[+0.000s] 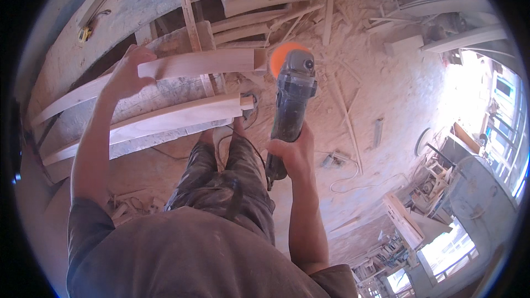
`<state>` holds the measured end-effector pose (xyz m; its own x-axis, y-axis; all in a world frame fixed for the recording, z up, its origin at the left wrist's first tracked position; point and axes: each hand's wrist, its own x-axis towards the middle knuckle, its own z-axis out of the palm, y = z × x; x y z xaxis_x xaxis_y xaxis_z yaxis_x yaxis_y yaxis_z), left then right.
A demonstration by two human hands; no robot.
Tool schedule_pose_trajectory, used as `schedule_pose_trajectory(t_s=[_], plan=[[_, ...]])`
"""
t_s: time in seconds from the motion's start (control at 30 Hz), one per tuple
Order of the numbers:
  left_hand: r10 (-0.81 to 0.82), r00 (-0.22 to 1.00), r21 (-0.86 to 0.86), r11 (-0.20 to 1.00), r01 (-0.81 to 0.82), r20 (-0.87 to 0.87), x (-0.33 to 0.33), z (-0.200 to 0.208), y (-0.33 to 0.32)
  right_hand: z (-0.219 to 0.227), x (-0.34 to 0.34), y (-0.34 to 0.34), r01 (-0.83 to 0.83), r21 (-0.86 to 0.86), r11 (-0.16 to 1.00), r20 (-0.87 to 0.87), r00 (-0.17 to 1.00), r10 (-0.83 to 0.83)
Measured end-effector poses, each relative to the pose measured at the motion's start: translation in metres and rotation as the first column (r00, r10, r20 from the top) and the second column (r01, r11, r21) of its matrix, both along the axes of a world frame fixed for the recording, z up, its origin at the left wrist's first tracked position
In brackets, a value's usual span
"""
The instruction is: The person sands the surfaces and edges of long wooden boards using a handheld power sander, plugs the sander into a power strip, and moves the finished pieces.
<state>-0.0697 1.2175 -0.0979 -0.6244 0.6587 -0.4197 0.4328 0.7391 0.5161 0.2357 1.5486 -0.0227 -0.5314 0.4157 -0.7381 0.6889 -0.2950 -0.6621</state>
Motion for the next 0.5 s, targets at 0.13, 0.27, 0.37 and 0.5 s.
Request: schedule_pose_trajectory(t_s=[0.13,0.27,0.37,0.5], plan=[[-0.063,0.965,-0.049,0.997,0.052,-0.254,0.034,0.001,0.017,-0.006,-0.006,-0.001,0.031,-0.032,0.999,-0.017,0.999,-0.031],[-0.048,0.994,-0.257,0.966,0.022,-0.095,0.014,0.0,0.028,-0.008,-0.007,-0.012,0.046,-0.009,0.999,-0.032,0.998,-0.047],[-0.17,0.977,-0.209,0.968,0.141,-0.129,-0.009,-0.003,0.02,-0.008,-0.014,-0.016,0.02,-0.039,0.999,-0.038,0.999,-0.022],[-0.146,0.988,-0.278,0.948,0.155,0.055,-0.029,0.013,0.042,0.0,-0.021,-0.023,0.047,-0.091,0.995,-0.036,0.998,-0.051]])
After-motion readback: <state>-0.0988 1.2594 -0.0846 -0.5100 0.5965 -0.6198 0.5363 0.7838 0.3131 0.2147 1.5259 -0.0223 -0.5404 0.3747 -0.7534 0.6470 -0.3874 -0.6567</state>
